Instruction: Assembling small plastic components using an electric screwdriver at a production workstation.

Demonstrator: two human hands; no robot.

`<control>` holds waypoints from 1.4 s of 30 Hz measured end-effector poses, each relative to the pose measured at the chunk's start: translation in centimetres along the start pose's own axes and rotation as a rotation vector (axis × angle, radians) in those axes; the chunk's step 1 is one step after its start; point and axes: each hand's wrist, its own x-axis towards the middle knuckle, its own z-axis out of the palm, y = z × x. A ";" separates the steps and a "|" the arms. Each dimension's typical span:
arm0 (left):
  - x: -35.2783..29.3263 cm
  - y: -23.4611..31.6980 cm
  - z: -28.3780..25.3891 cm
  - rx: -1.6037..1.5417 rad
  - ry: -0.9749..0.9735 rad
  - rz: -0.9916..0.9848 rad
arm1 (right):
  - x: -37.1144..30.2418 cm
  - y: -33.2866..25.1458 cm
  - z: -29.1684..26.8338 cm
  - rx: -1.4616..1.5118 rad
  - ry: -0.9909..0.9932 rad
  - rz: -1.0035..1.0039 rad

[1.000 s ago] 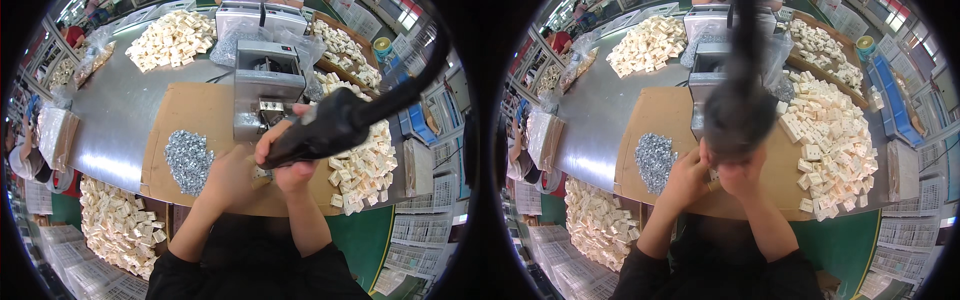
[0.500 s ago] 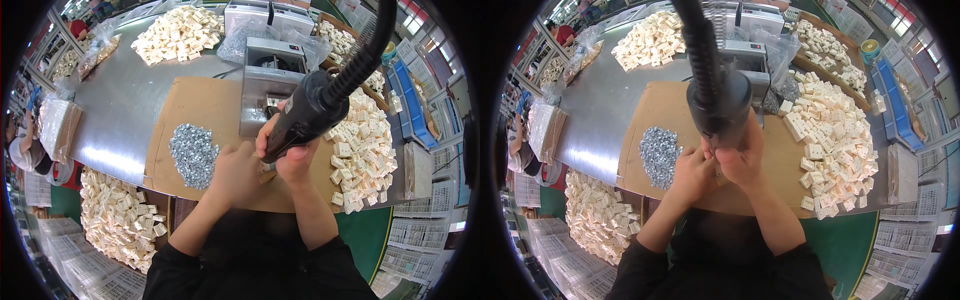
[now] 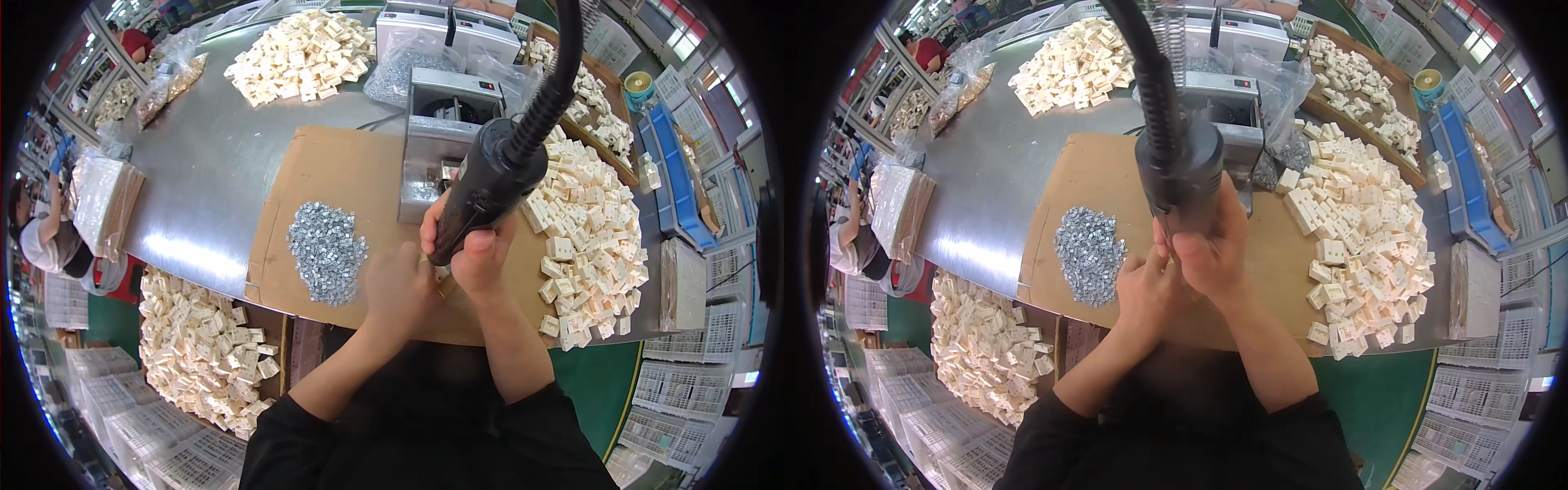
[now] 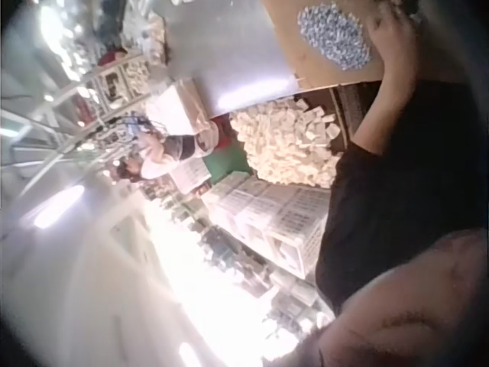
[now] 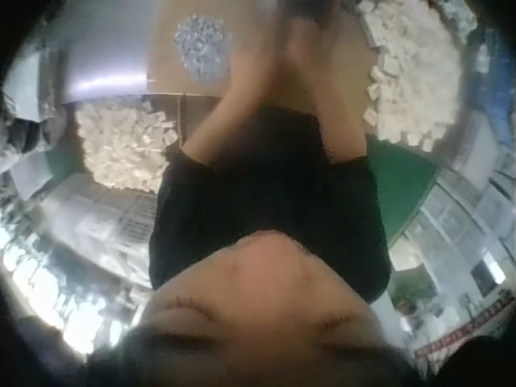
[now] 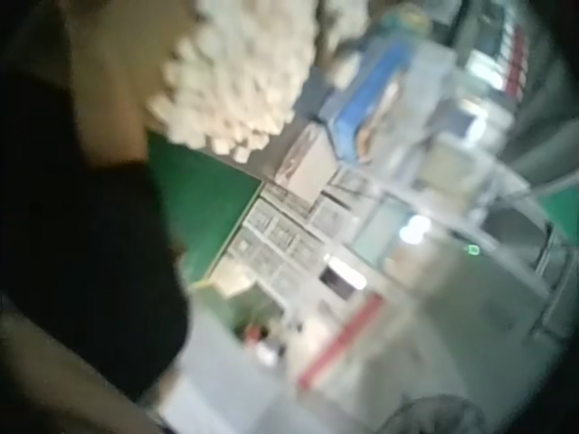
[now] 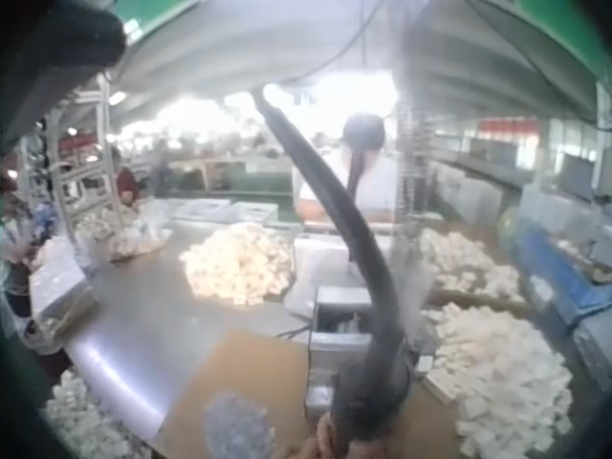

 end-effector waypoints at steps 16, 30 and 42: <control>1.7 -0.5 -3.9 -0.141 -0.247 -0.049 | 1.4 -5.7 -4.8 -0.040 0.095 -0.134; 2.4 -2.0 -4.8 -0.218 -0.279 0.019 | -7.6 -8.4 -13.5 -0.299 0.201 0.247; 0.2 -3.1 -3.4 -0.361 0.008 0.046 | -7.9 -9.0 -15.3 -0.670 0.278 0.278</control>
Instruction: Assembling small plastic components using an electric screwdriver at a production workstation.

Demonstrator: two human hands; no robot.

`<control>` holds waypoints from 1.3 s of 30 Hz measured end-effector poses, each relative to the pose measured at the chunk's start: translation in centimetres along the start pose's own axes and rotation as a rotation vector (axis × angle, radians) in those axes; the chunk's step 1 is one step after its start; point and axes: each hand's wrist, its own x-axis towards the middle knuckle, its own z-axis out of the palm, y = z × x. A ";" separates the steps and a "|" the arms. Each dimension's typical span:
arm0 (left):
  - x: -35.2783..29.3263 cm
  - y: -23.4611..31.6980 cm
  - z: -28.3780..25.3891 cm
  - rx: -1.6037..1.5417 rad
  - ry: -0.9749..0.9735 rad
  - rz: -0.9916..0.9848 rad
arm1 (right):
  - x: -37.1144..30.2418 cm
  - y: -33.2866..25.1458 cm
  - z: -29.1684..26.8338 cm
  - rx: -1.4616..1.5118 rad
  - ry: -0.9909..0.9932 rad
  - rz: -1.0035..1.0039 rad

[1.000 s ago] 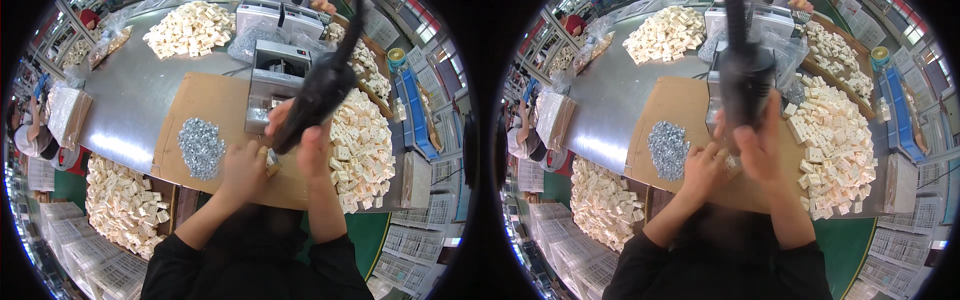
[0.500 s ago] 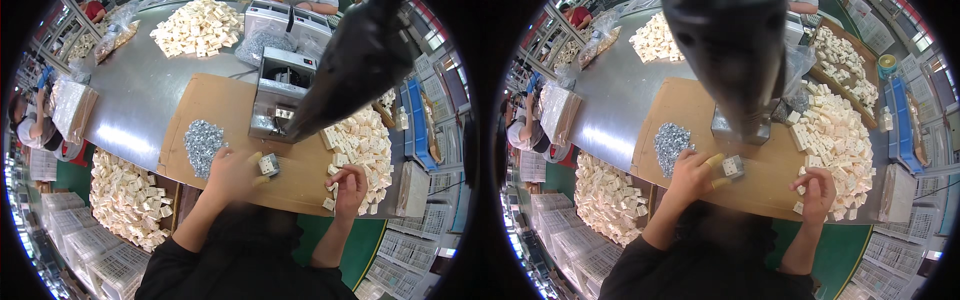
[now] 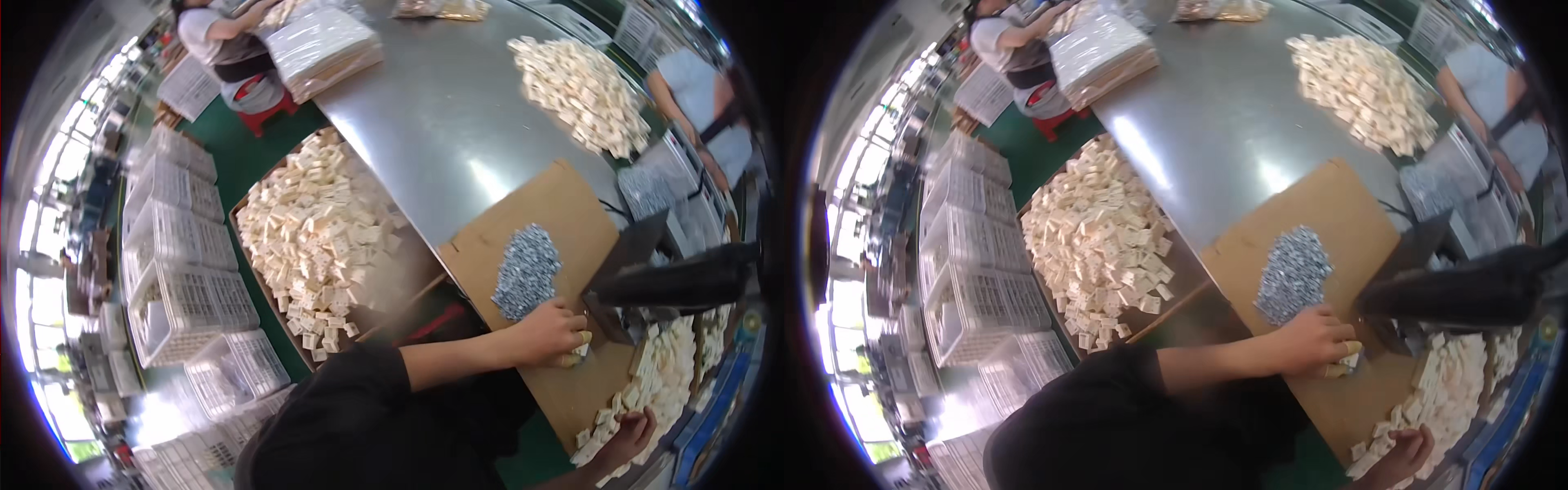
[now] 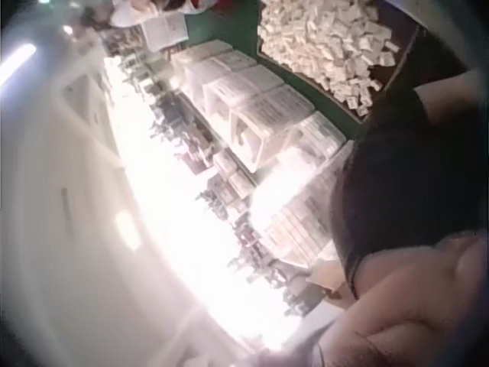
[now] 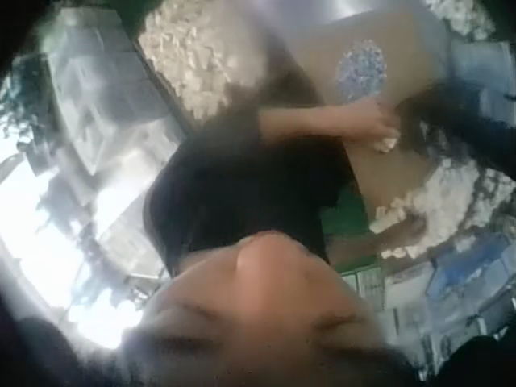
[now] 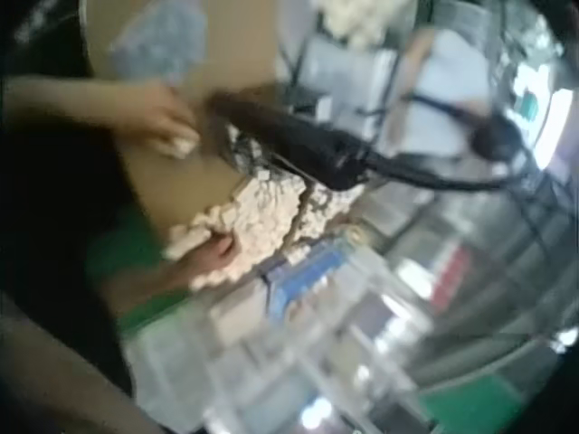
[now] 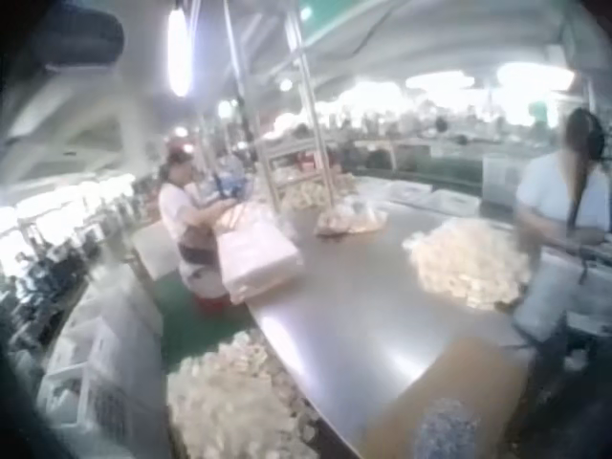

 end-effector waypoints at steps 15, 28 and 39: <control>-21.0 -11.0 -27.9 0.910 0.300 -1.030 | 2.8 -2.6 3.7 0.024 0.139 -0.097; -8.5 -7.5 -16.4 0.455 0.127 -0.468 | -2.5 1.8 -2.3 0.211 0.087 -0.067; -4.5 -4.8 -7.9 0.403 0.143 -0.539 | -1.3 3.8 -6.2 0.167 0.108 0.003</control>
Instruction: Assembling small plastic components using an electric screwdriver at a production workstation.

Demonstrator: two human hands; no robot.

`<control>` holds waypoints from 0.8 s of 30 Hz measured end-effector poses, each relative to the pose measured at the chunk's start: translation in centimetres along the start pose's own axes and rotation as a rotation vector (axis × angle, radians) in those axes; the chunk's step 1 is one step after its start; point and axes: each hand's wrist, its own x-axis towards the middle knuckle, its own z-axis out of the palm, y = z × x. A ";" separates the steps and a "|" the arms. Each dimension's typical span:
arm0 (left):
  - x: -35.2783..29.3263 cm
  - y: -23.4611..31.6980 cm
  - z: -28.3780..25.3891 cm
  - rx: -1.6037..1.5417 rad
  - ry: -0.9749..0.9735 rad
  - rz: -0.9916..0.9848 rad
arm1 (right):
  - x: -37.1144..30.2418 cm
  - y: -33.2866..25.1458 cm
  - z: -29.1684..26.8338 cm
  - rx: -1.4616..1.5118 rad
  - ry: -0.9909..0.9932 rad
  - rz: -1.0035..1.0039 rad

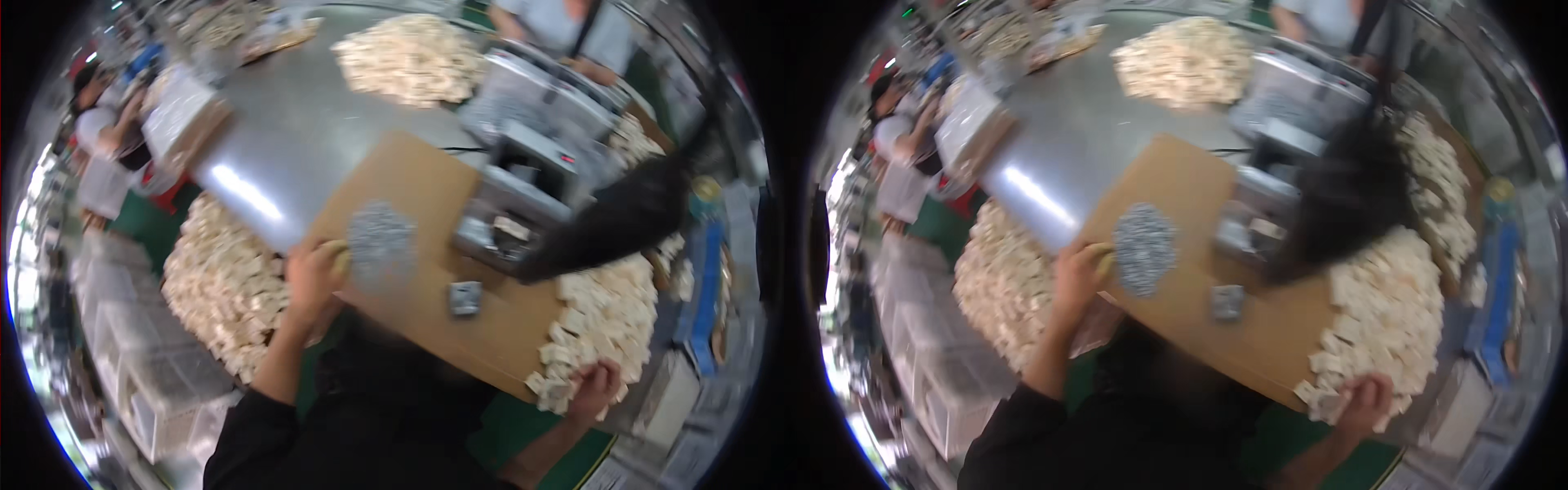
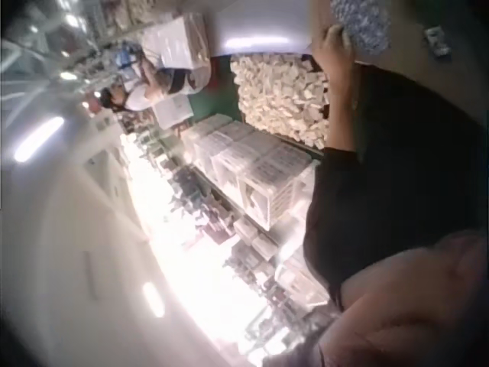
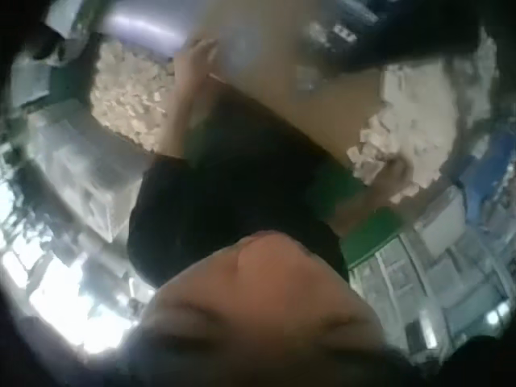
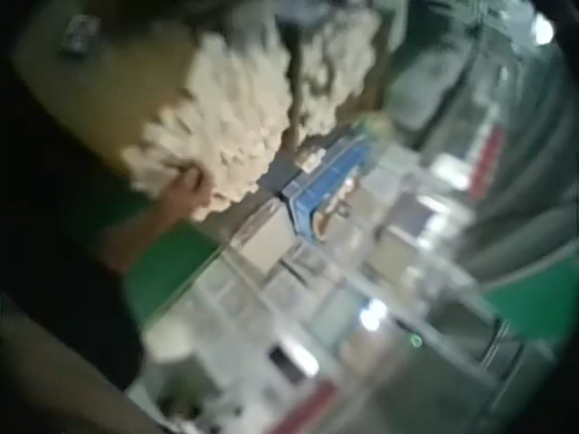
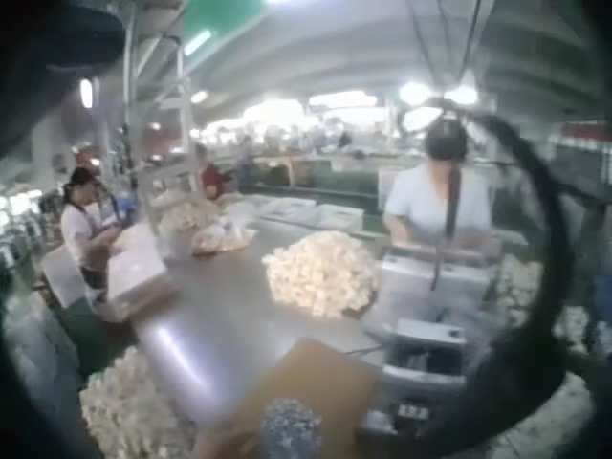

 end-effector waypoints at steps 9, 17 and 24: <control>0.8 0.5 0.5 -0.095 -0.131 -0.262 | 3.1 -1.9 3.8 0.236 -0.328 -0.063; -0.7 1.2 0.2 -0.553 0.120 -0.446 | 5.4 -2.9 0.0 0.101 -0.349 -0.009; -4.2 5.7 3.0 -0.786 0.054 -0.424 | 16.7 -7.4 -0.5 -0.760 -0.306 -0.395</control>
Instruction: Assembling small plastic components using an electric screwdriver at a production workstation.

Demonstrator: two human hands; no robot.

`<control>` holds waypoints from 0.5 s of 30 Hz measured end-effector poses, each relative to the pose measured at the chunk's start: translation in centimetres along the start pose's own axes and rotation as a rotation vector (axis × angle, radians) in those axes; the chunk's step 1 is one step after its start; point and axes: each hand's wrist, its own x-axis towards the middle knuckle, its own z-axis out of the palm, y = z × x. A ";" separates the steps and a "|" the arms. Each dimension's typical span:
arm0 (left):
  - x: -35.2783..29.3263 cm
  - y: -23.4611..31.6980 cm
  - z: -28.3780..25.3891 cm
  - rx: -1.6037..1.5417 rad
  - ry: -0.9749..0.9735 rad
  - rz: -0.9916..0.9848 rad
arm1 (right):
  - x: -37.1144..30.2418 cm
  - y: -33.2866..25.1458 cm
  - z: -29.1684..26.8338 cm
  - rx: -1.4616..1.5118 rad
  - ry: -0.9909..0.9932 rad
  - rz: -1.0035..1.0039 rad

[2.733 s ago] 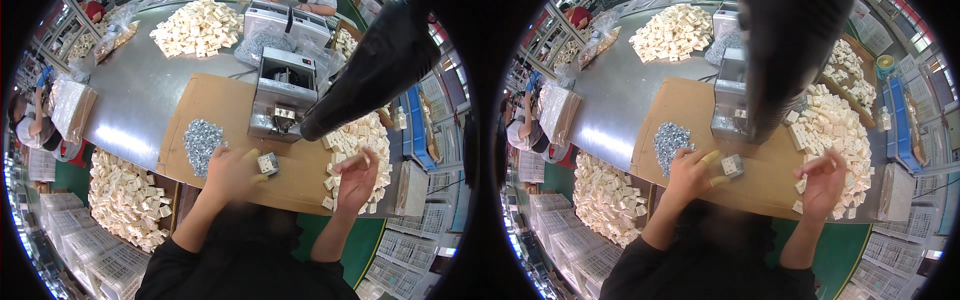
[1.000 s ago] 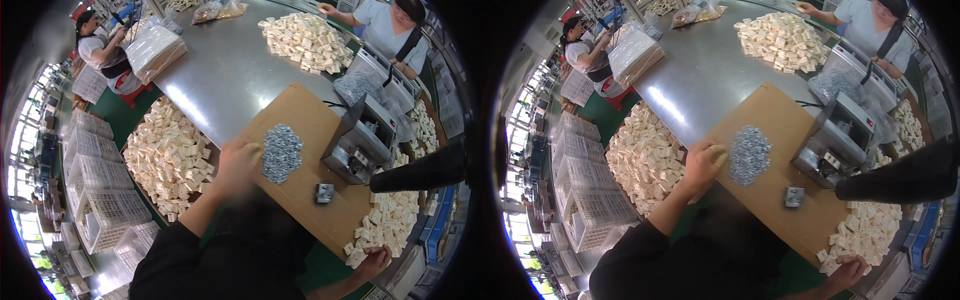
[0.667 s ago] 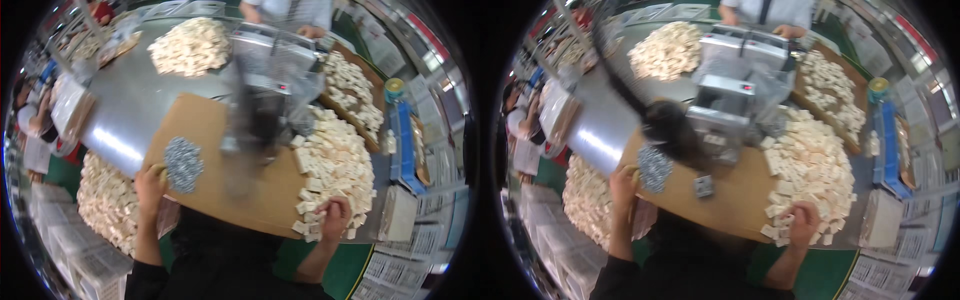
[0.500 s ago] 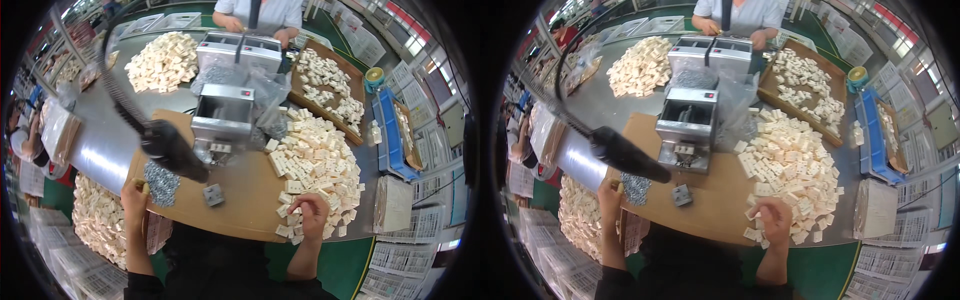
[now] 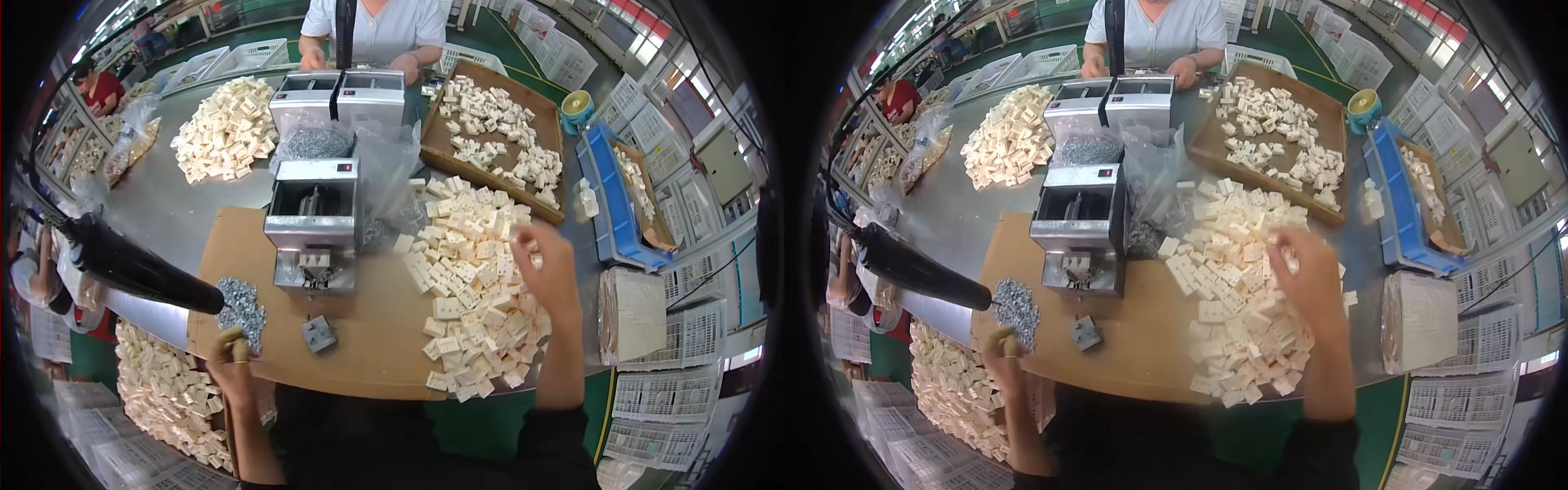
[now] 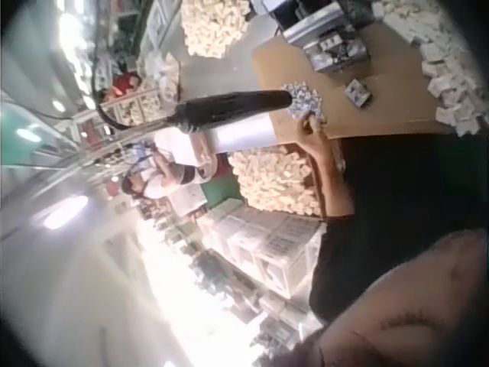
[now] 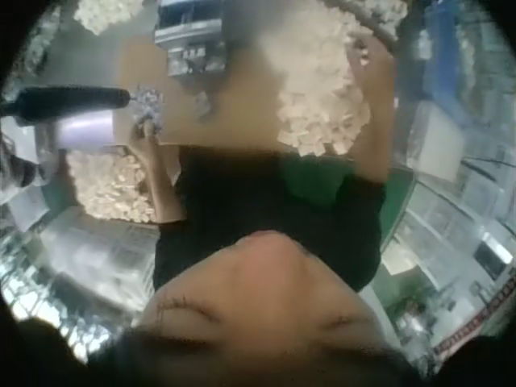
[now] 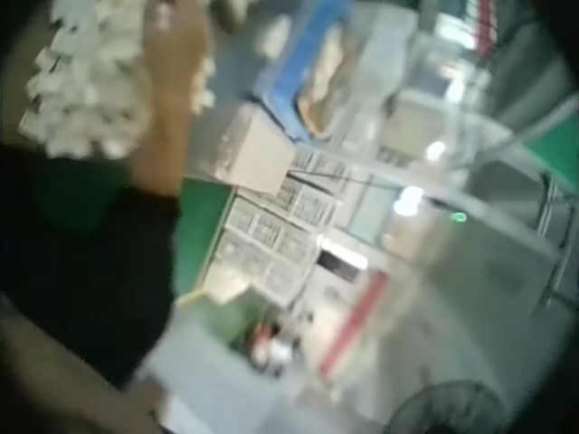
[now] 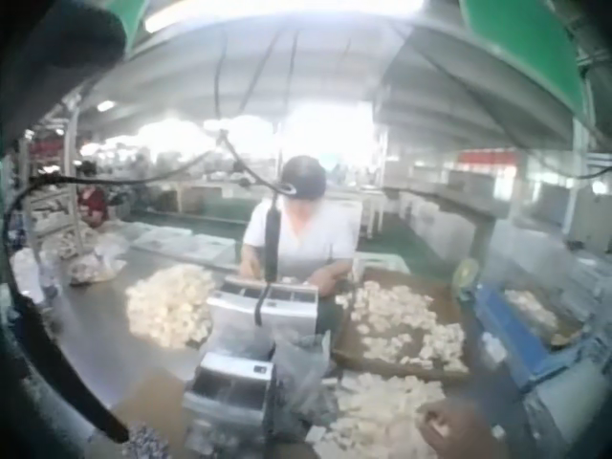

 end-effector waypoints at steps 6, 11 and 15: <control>-1.5 2.4 6.1 0.108 -0.252 -0.029 | 4.2 10.2 3.0 -0.311 -0.283 -0.007; -1.1 1.7 7.3 0.346 -0.351 0.194 | 3.5 8.9 1.8 -0.103 -0.147 0.101; -0.4 1.0 7.4 0.301 -0.402 0.247 | 0.9 5.2 1.6 0.442 0.194 0.134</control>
